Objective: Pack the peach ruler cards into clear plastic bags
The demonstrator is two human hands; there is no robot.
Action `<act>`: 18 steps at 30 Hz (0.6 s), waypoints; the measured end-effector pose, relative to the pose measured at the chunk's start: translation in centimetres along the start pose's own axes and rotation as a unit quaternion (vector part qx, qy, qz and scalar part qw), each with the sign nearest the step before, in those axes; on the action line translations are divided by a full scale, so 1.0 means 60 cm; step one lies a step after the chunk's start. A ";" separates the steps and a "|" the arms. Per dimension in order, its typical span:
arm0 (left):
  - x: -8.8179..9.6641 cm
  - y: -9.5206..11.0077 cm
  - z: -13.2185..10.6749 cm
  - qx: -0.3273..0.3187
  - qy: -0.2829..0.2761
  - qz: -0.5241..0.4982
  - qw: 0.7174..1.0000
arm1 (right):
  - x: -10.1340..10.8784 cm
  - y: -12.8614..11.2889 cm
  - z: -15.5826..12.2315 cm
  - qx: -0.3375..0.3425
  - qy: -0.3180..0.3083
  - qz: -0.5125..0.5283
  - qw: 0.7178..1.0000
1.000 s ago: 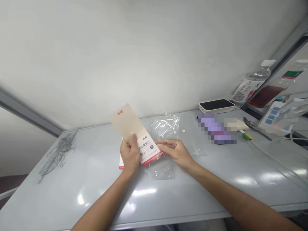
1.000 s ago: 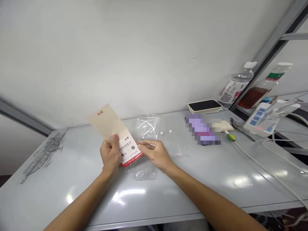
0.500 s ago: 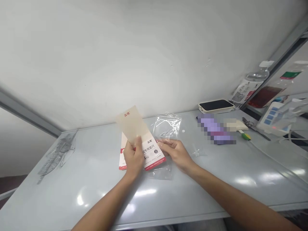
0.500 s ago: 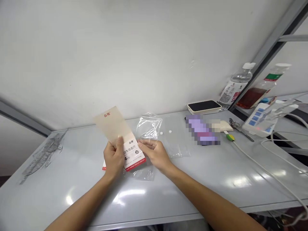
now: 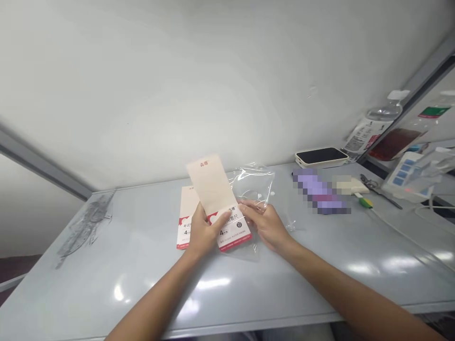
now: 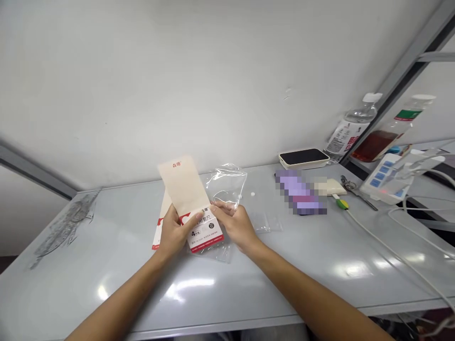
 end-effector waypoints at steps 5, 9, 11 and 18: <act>0.014 -0.011 0.007 0.024 0.047 -0.046 0.998 | 0.005 0.001 0.002 -0.001 0.008 0.016 1.000; 0.036 -0.019 0.008 0.034 0.115 -0.057 0.991 | -0.003 0.001 0.004 0.011 -0.021 0.011 1.000; 0.047 -0.018 0.007 0.028 0.149 -0.051 0.987 | -0.004 0.004 0.003 0.009 -0.021 0.001 1.000; 0.057 -0.005 -0.009 0.014 0.211 0.001 0.977 | -0.018 0.014 -0.008 0.002 -0.035 -0.032 0.999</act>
Point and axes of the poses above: each hand's wrist, its own z-axis towards the middle knuckle, its own x-axis out of the back of the hand, y = z × x, the point moved 9 cm from there along z, towards the middle knuckle, and after that the axes turned 6 degrees about z, right-handed, at the moved point
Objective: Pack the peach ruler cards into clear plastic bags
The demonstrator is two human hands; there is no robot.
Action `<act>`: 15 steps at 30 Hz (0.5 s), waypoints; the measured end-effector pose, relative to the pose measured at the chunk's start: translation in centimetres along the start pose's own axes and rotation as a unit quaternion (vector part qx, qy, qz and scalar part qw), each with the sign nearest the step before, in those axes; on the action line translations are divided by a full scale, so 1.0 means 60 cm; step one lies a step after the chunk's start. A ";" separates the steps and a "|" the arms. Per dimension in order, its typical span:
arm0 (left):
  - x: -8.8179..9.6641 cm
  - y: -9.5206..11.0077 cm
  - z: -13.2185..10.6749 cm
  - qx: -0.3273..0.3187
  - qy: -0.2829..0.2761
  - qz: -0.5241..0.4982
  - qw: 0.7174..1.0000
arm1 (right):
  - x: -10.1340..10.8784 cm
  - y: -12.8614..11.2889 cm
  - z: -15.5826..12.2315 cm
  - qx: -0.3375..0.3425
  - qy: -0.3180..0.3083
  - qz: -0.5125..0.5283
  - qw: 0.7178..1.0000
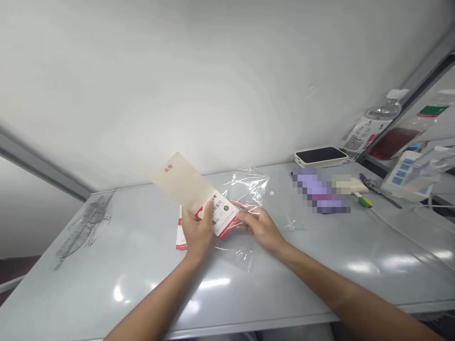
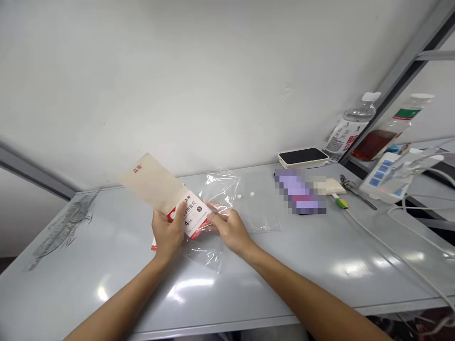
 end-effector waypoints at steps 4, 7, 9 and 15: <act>-0.011 -0.001 -0.004 0.008 -0.030 -0.003 1.000 | 0.009 0.001 -0.003 -0.009 0.027 -0.001 1.000; -0.004 0.004 0.002 0.000 -0.016 0.013 1.000 | 0.012 -0.006 0.000 -0.002 0.025 0.016 1.000; 0.009 0.010 0.007 -0.011 0.017 0.026 0.999 | 0.009 -0.013 0.002 0.010 0.004 0.027 1.000; 0.022 0.025 0.005 -0.038 0.055 0.044 0.997 | 0.000 -0.011 0.003 0.023 -0.023 0.022 0.999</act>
Point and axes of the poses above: each hand's wrist, its own z-axis towards the middle knuckle, its own x-axis out of the back of the hand, y = z × x, the point moved 9 cm from there along z, towards the middle knuckle, and after that the axes turned 6 degrees about z, right-handed, at the moved point
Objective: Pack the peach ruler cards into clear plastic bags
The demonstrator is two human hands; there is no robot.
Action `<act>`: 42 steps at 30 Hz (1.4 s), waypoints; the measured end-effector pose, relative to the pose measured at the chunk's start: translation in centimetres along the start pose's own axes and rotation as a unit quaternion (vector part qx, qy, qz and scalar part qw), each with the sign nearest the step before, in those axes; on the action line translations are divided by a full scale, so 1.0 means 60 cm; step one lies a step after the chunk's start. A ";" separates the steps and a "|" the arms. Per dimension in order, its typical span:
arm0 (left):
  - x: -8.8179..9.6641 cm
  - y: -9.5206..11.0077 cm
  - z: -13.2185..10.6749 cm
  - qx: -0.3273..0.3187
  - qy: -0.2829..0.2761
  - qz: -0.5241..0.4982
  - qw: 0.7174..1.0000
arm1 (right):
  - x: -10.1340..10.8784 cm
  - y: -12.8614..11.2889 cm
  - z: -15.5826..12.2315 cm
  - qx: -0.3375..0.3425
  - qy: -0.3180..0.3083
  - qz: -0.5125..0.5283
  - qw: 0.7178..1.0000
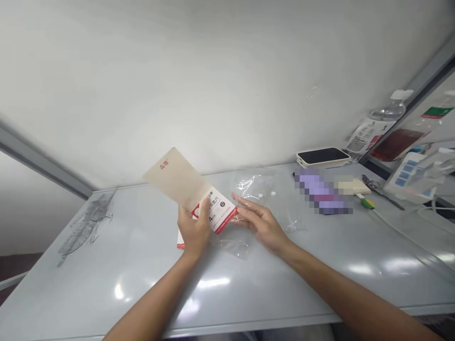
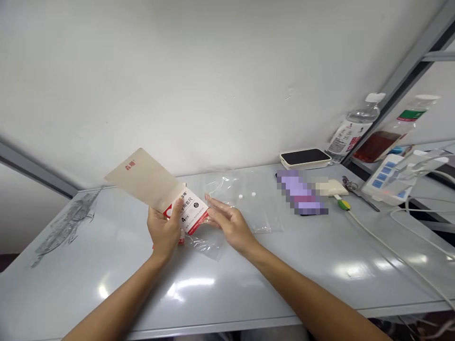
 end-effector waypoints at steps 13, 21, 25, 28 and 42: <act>-0.083 -0.029 -0.030 0.080 -0.291 -0.051 0.952 | 0.023 -0.016 0.007 -0.004 0.052 -0.047 0.998; -0.103 -0.014 -0.047 0.023 -0.398 -0.003 0.917 | 0.056 -0.017 0.014 0.009 0.115 -0.035 0.993; -0.099 -0.016 -0.044 0.039 -0.394 0.010 0.918 | 0.041 -0.013 0.015 -0.004 0.074 -0.055 0.996; -0.077 -0.018 -0.026 0.068 -0.302 -0.031 0.950 | 0.021 -0.006 0.011 -0.024 0.020 -0.072 0.997; -0.084 -0.018 -0.035 0.114 -0.372 -0.046 0.920 | 0.025 -0.002 0.007 -0.035 0.041 -0.060 0.997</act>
Point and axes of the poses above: each hand's wrist, its own z-axis towards the middle knuckle, its own x-axis out of the back of the hand, y = z × x, the point moved 9 cm from there along z, towards the middle knuckle, and after that the axes turned 6 degrees about z, right-handed, at the moved point
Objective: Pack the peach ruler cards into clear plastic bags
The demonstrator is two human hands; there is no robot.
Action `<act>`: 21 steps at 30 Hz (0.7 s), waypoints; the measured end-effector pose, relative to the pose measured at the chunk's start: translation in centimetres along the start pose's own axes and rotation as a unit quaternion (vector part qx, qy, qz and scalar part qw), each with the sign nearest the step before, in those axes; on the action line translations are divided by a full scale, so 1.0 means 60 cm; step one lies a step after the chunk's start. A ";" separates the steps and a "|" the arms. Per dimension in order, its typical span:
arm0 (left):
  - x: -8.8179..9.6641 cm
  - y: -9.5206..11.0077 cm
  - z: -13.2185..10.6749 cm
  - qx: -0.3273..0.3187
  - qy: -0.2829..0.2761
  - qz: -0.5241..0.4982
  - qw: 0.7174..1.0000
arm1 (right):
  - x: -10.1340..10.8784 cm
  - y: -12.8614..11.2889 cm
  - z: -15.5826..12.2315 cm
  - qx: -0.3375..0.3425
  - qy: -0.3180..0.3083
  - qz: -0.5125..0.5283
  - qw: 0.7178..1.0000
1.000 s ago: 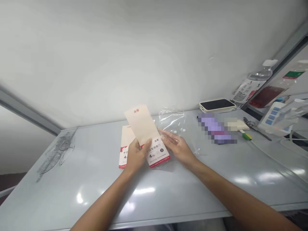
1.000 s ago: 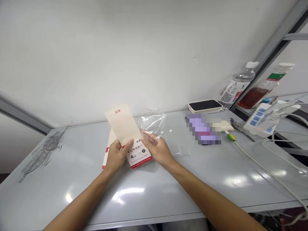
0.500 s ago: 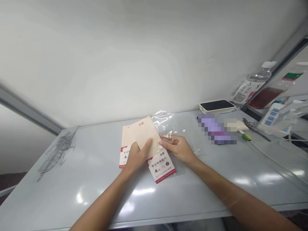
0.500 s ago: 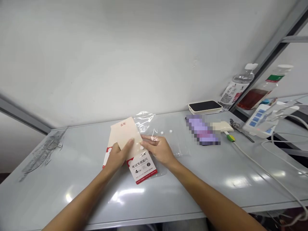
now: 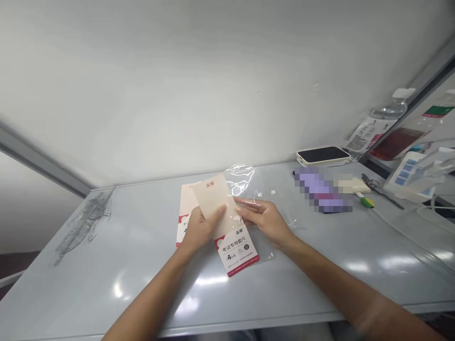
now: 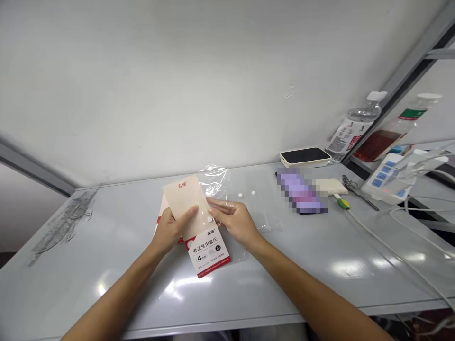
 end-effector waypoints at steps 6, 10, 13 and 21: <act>0.007 -0.010 0.000 0.035 0.028 -0.032 0.998 | -0.003 0.002 0.002 -0.008 -0.026 -0.024 0.999; 0.016 -0.024 0.000 0.060 0.057 -0.023 0.996 | -0.018 -0.001 -0.003 -0.015 -0.073 -0.029 0.997; 0.017 -0.024 0.000 0.064 0.056 -0.008 0.996 | -0.016 -0.004 -0.003 -0.036 -0.080 -0.027 0.996; -0.019 -0.024 -0.005 0.056 -0.018 0.038 0.998 | 0.030 0.005 0.006 -0.050 0.058 0.008 0.997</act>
Point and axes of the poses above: each hand's wrist, its own z-axis towards the middle knuckle, its own x-axis out of the back of the hand, y = z × x, the point moved 9 cm from there along z, towards the middle knuckle, and after that the axes turned 6 degrees about z, right-handed, at the moved point
